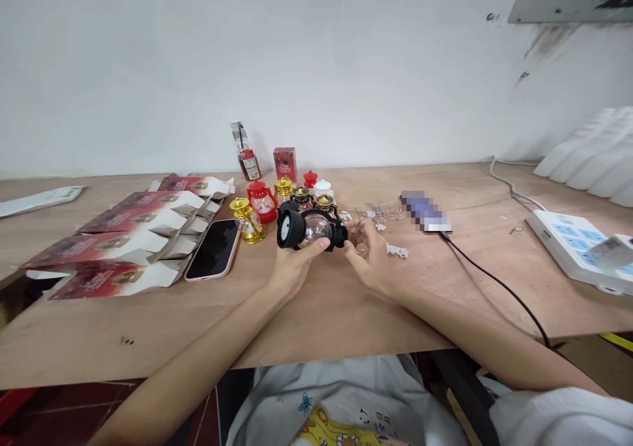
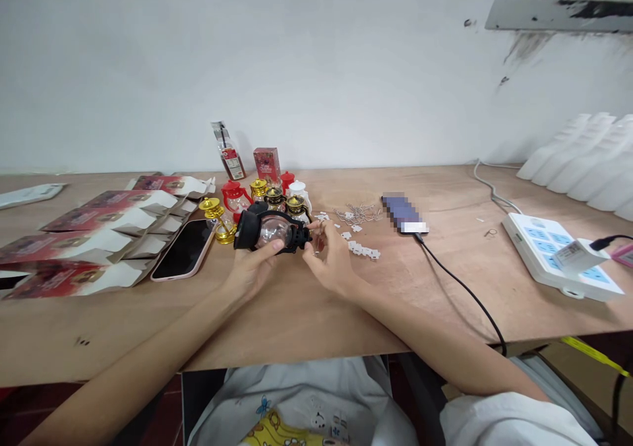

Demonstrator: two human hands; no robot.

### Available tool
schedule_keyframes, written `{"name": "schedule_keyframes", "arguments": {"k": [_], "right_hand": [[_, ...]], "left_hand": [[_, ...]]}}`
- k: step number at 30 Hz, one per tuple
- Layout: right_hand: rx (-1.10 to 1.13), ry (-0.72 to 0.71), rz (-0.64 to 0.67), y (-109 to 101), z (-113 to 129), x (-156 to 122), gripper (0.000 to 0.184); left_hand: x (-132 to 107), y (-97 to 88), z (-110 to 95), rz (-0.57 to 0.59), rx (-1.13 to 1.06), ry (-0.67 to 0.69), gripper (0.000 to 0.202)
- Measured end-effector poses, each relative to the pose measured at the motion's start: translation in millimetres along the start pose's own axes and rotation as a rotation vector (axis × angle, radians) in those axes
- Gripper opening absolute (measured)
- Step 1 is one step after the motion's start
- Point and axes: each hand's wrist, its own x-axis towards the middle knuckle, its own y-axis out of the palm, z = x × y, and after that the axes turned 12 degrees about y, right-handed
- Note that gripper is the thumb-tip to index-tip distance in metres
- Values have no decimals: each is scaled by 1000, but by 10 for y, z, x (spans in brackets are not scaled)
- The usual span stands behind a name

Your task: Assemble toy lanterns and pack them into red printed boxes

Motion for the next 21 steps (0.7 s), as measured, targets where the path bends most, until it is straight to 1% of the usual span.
{"name": "schedule_keyframes", "arguments": {"k": [4,6,11,14,18,20,21], "right_hand": [[-34,90,-1,62,-54,-6,21],[-81,96,16,86,-93,-4,22],[-226,15,23,112,-175,21,24],[-268,6,19,101,-179,43,24],[-228,67,73,47,-121,84,18],[-164,100,87,14,-97,116,18],[-125,115,80,-2,-93,134,19]], "left_hand": [[-39,19,47,-2,-10,13,54],[-55,32,59,-24,-23,-7,59],[-93,65,74,-19,-40,-64,49],[-100,48,110,-25,-22,-69,48],[-80,-25,163,-32,48,-2,55],[-66,-49,158,-7,97,29,58],[-58,-52,142,10,107,23,57]]}}
